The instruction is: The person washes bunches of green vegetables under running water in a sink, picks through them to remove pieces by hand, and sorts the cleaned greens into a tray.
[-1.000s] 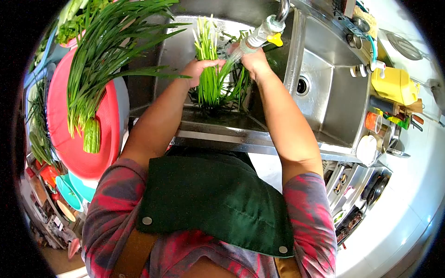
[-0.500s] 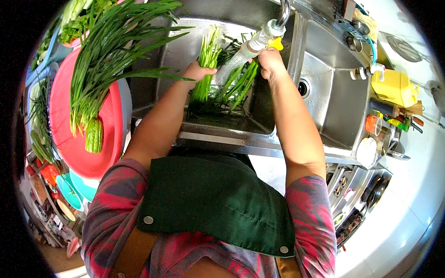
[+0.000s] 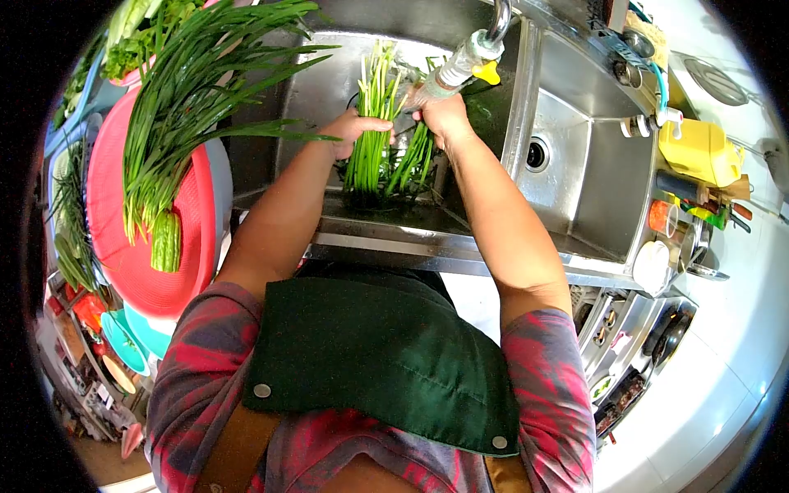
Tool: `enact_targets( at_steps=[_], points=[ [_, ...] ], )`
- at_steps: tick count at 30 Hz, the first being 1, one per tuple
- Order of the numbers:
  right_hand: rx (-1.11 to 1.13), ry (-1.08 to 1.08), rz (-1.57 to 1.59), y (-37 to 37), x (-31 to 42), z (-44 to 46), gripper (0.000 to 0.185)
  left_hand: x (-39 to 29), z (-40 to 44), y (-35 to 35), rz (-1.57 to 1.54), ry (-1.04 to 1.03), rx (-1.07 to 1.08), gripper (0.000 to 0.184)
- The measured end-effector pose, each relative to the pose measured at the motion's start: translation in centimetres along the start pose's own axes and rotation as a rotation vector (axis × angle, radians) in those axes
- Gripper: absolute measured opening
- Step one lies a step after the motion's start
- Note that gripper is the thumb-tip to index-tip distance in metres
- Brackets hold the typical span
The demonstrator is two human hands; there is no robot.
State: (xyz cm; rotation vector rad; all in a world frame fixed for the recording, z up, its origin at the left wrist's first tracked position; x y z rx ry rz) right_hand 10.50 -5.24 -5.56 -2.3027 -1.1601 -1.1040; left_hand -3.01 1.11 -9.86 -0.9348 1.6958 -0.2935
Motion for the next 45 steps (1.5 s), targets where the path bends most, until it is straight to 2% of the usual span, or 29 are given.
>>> enact_targets(
  at_steps=[1,6,8,9,10,12,14,16,17,18,20,24,27,30,31,34,35,36,38,42,44,45],
  points=[
    [-0.008,0.027,0.034,0.3,-0.1,0.3,0.006,0.4,0.4,0.7,0.052,0.008,-0.035,0.021],
    [0.017,0.039,0.051,0.6,0.9,-0.3,0.006,-0.3,-0.1,0.5,0.087,-0.014,-0.089,0.019],
    [-0.191,0.088,-0.081,1.7,0.3,0.6,0.001,0.0,0.2,1.0,0.085,-0.02,-0.037,0.018],
    [-0.356,0.307,-0.24,2.6,0.9,0.8,0.004,0.1,0.3,1.0,0.084,-0.026,0.017,0.018],
    [-0.356,0.342,-0.17,3.5,1.3,1.2,0.007,0.2,0.3,1.1,0.084,-0.026,0.016,0.018],
    [-0.241,0.077,-0.011,5.3,1.2,2.0,0.008,0.5,0.2,1.3,0.085,0.0,0.024,0.016],
    [-0.219,0.009,-0.128,5.4,1.6,1.6,0.007,0.7,0.5,1.5,0.072,0.004,0.024,0.017],
    [-0.09,-0.207,-0.337,4.2,0.6,1.2,0.007,0.4,0.2,1.0,0.033,0.021,0.025,0.019],
    [0.025,-0.142,-0.169,2.4,0.6,-0.2,0.01,0.4,0.2,0.9,0.026,0.058,0.033,0.022],
    [0.113,-0.158,-0.203,1.6,-0.2,0.1,0.014,0.4,0.2,0.9,0.027,0.058,0.034,0.022],
    [0.191,-0.179,-0.023,-0.6,0.5,-2.0,0.017,0.3,0.1,0.3,-0.02,0.002,0.105,0.024],
    [0.131,-0.154,-0.093,-1.1,-0.8,-0.2,0.019,0.5,0.0,0.0,0.003,0.003,0.032,0.02],
    [0.057,0.026,-0.206,-0.5,0.6,-0.3,0.022,0.9,0.5,0.7,-0.034,0.022,0.026,0.022],
    [0.168,-0.086,-0.154,0.4,0.8,0.1,0.021,1.4,1.2,1.5,-0.015,-0.026,0.061,0.027],
    [0.163,-0.102,-0.09,0.7,0.9,-0.1,0.026,1.1,0.9,1.3,-0.04,-0.001,0.038,0.028],
    [0.175,-0.046,-0.067,1.3,1.1,0.3,0.032,1.4,1.0,1.8,-0.09,0.027,0.018,0.029],
    [0.077,-0.024,-0.039,1.9,0.5,1.2,0.03,1.6,1.2,2.0,-0.115,0.03,0.02,0.03],
    [0.077,-0.025,-0.039,1.7,0.8,0.6,0.03,1.7,1.3,2.1,-0.115,0.031,0.02,0.03],
    [-0.135,-0.014,-0.071,2.1,1.7,-0.8,0.023,1.6,1.5,2.3,-0.103,-0.009,0.017,0.035],
    [-0.163,-0.105,-0.056,2.7,0.5,0.3,0.016,0.9,0.7,1.2,-0.151,0.045,-0.005,0.038],
    [0.044,-0.096,-0.097,2.3,-0.6,1.7,0.01,1.3,0.8,1.4,-0.169,0.072,-0.024,0.04],
    [0.115,-0.105,-0.124,1.0,0.3,0.2,0.014,1.4,0.8,1.4,-0.169,0.074,-0.021,0.04]
  ],
)
Point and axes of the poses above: each hand's wrist, its own z-axis towards the middle knuckle, its own y-axis out of the back of the hand, x = y × z, the point moved 5 cm from there along z, towards the middle knuckle, and after that the axes turned 14 degrees about -y, right-handed, at the moved point
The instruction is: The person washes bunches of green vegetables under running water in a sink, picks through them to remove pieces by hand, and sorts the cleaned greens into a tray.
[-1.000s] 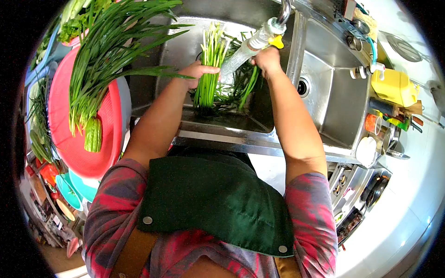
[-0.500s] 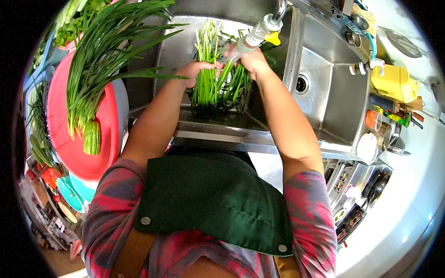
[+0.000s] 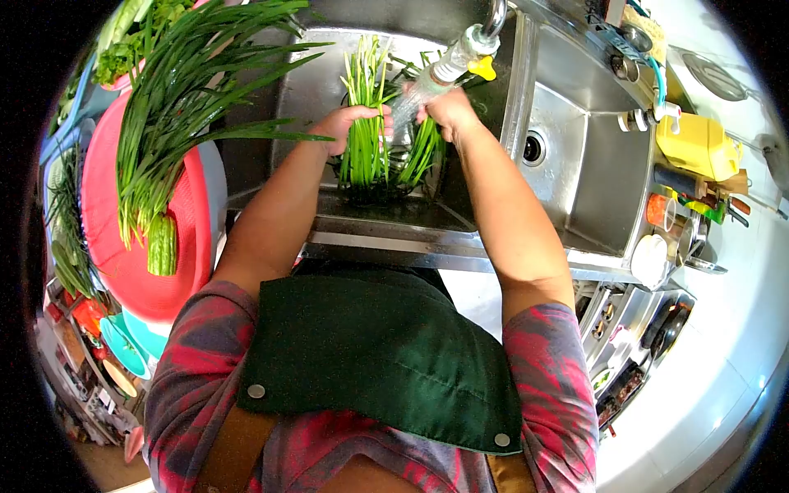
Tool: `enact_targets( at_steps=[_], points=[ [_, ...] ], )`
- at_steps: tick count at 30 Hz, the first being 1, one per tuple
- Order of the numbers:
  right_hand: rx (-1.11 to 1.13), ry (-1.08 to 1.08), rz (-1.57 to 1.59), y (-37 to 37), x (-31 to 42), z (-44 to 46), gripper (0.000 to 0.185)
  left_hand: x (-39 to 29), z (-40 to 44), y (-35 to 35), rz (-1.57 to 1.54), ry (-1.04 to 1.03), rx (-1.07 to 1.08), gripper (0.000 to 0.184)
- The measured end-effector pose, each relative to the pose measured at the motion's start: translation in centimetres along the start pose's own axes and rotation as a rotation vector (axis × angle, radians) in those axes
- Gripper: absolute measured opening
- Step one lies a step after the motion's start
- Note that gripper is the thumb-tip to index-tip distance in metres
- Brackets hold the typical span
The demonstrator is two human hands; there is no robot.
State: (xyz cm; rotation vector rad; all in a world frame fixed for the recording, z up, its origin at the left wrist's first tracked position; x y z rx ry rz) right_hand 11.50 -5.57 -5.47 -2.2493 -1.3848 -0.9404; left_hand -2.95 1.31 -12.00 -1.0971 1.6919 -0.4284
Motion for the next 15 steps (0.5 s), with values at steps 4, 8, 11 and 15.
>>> enact_targets(
  at_steps=[4,8,11,15],
  points=[
    [0.059,-0.09,0.019,-2.9,-0.9,-0.6,0.019,0.1,-0.1,-0.9,-0.002,0.018,0.172,0.038],
    [-0.072,0.0,-0.013,-2.0,-1.2,0.4,0.014,0.0,0.0,-0.9,-0.052,-0.007,0.149,0.037],
    [-0.102,0.076,0.04,-0.3,-1.0,0.8,0.006,-0.1,0.4,-0.3,-0.055,-0.041,0.051,0.035],
    [-0.489,0.221,-0.282,3.0,1.0,-0.3,0.012,-0.5,0.7,0.3,-0.019,-0.098,-0.015,0.031]
  ],
)
Point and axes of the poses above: each hand's wrist, its own z-axis towards the middle knuckle, its own y-axis out of the back of the hand, x = y × z, the point moved 5 cm from there along z, towards the middle knuckle, and after that the axes turned 14 degrees about -y, right-handed, at the moved point
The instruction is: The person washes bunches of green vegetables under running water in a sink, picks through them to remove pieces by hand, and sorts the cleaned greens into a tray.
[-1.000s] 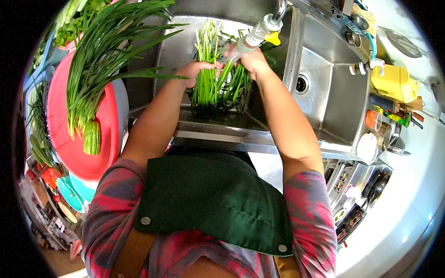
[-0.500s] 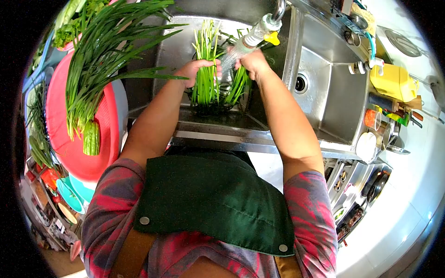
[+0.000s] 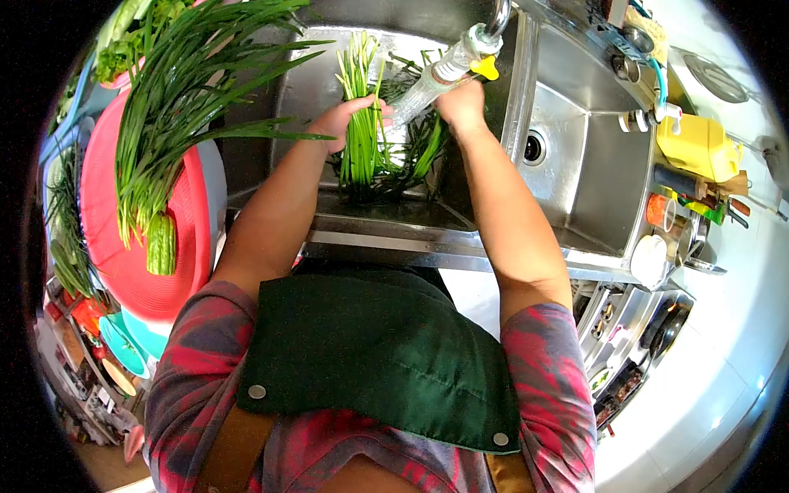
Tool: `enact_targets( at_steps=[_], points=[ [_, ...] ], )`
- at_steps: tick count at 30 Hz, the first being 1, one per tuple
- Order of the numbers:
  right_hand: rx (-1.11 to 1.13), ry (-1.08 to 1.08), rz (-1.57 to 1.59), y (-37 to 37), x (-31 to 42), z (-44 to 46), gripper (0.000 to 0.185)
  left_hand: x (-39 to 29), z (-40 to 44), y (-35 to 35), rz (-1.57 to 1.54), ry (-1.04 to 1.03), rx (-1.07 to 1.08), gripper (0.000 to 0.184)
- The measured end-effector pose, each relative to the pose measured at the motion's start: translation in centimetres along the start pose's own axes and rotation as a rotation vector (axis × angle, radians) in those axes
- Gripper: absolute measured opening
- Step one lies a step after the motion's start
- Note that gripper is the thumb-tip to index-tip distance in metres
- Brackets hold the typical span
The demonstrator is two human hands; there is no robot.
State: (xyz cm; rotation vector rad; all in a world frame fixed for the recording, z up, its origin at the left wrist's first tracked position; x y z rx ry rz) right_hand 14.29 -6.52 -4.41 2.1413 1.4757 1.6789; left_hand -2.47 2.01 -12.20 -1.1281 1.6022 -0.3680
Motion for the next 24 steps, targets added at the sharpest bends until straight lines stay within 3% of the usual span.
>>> enact_targets(
  at_steps=[2,3,4,6,7,9,10,16,22,24],
  points=[
    [-0.023,0.083,-0.028,0.8,-0.8,1.8,0.018,0.1,-0.2,0.6,0.092,0.075,-0.064,0.027],
    [0.075,-0.033,-0.114,0.6,-0.2,1.1,0.017,0.1,-0.3,0.5,0.092,0.076,-0.063,0.027],
    [0.145,0.049,-0.22,-0.1,0.3,0.4,0.012,0.0,-0.3,0.6,0.163,0.066,-0.105,0.027],
    [0.341,0.008,-0.129,-2.2,0.1,-0.6,0.008,0.3,-0.2,0.6,0.235,0.059,-0.141,0.027],
    [0.339,0.007,-0.129,-3.0,0.3,-1.3,0.008,0.2,-0.1,0.6,0.244,-0.04,-0.127,0.025],
    [0.432,-0.115,0.25,-4.5,0.5,-2.7,0.013,-0.4,0.0,0.1,0.29,-0.231,-0.075,0.022],
    [0.46,-0.116,0.27,-4.9,0.9,-3.2,0.014,-0.6,-0.1,-0.1,0.291,-0.229,-0.077,0.022],
    [0.509,-0.112,0.302,-4.8,0.9,-2.8,0.014,-0.8,-0.5,-1.7,0.306,-0.248,0.016,0.026],
    [0.486,-0.049,0.104,-4.0,0.5,-1.9,0.016,-0.8,-0.1,-0.8,0.372,-0.305,0.019,0.027],
    [0.518,-0.038,0.034,-3.8,0.6,-1.9,0.015,-1.2,-0.1,-0.9,0.467,-0.313,0.031,0.018]
  ],
)
Point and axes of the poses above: each hand's wrist, its own z-axis towards the middle knuckle, its own y-axis out of the back of the hand, x = y × z, the point moved 5 cm from there along z, towards the middle knuckle, and after that the axes turned 14 degrees about -y, right-handed, at the moved point
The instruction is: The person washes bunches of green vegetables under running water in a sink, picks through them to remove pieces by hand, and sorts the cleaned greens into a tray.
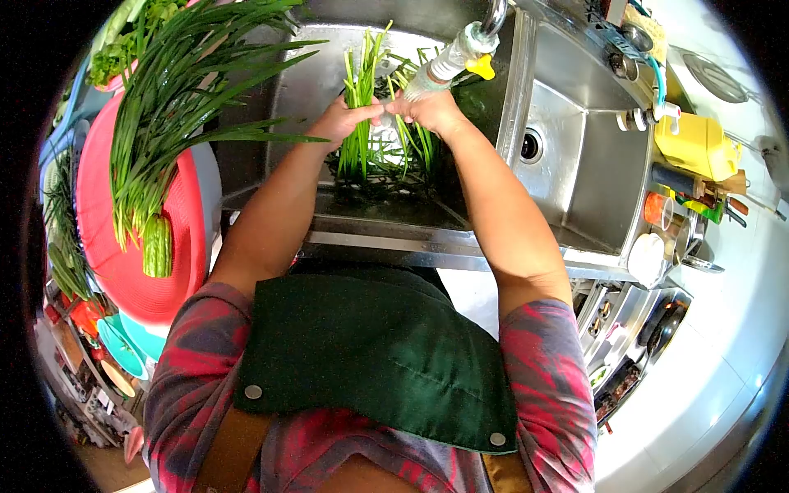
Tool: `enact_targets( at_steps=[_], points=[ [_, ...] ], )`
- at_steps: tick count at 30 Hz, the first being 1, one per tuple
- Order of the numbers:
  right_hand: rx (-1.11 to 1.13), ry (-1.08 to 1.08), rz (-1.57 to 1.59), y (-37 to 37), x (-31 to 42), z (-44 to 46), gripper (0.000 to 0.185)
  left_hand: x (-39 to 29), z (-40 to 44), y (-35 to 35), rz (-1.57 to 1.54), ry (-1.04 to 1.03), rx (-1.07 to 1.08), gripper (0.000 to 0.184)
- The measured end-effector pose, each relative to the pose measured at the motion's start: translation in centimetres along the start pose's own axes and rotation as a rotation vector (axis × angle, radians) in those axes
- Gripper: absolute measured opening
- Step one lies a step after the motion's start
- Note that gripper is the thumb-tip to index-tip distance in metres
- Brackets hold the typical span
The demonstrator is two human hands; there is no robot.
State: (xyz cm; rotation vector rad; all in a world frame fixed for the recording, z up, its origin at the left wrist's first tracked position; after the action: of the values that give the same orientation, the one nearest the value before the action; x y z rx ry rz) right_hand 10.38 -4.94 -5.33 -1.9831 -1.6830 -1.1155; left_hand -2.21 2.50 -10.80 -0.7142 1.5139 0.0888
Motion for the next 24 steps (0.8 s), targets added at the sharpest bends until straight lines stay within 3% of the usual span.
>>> enact_targets(
  at_steps=[2,4,6,8,9,10,11,12,13,15,16,17,18,20,24],
  points=[
    [0.032,-0.009,-0.069,0.1,-0.3,0.1,0.014,-0.6,0.0,0.7,0.219,-0.005,-0.121,0.017],
    [0.098,-0.095,-0.113,0.0,-0.7,0.1,0.013,-0.5,0.2,1.2,0.208,-0.047,-0.186,0.016],
    [0.087,-0.117,-0.206,0.3,0.3,-0.9,0.02,-0.3,0.0,2.4,0.101,-0.065,-0.384,0.018],
    [-0.12,-0.493,-0.513,1.5,0.5,-2.1,0.017,0.2,0.1,3.4,0.054,-0.073,-0.446,0.018],
    [-0.26,0.033,-0.596,2.0,-0.8,-0.1,0.015,0.5,0.1,3.9,-0.007,-0.048,-0.487,0.018],
    [-0.26,0.032,-0.597,2.5,-1.4,0.2,0.015,0.8,0.0,4.1,-0.069,-0.023,-0.528,0.018],
    [-0.398,-0.04,-0.266,3.9,-2.0,0.2,0.014,0.6,0.0,4.0,-0.07,-0.023,-0.529,0.018],
    [-0.526,-0.111,0.069,4.9,-2.8,0.0,0.015,0.8,-0.2,3.5,-0.171,0.078,-0.5,0.021],
    [-0.54,-0.048,0.244,4.0,-1.5,-0.9,0.013,1.0,-0.4,2.9,-0.271,0.181,-0.467,0.024],
    [-0.191,-0.301,0.034,1.6,0.1,-3.0,0.013,1.6,-0.4,2.3,-0.368,0.288,-0.423,0.028],
    [-0.079,-0.391,-0.035,0.2,0.4,-3.4,0.018,2.0,-0.1,1.4,-0.5,0.279,-0.265,0.028],
    [-0.009,-0.255,0.106,-0.9,-0.4,-2.2,0.022,2.2,0.2,0.7,-0.629,0.267,-0.107,0.029],
    [0.063,-0.117,0.246,-2.2,-0.2,-1.8,0.026,1.7,0.1,0.3,-0.628,0.267,-0.106,0.029],
    [0.066,-0.105,0.247,-2.7,-0.5,-1.5,0.022,0.4,-0.2,-0.9,-0.602,0.249,0.033,0.031],
    [0.004,-0.003,0.282,-3.0,-0.3,-1.0,0.02,0.8,-0.3,-0.9,-0.602,0.282,0.009,0.03]
  ],
)
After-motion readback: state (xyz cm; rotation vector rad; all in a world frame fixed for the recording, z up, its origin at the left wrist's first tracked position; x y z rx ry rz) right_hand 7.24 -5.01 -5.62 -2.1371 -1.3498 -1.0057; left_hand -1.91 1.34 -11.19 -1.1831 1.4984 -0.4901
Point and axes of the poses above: each hand's wrist, its own z-axis towards the middle knuckle, its own y-axis out of the back of the hand, x = y × z, the point moved 5 cm from there along z, towards the middle knuckle, and after that the axes turned 14 degrees about -y, right-handed, at the moved point
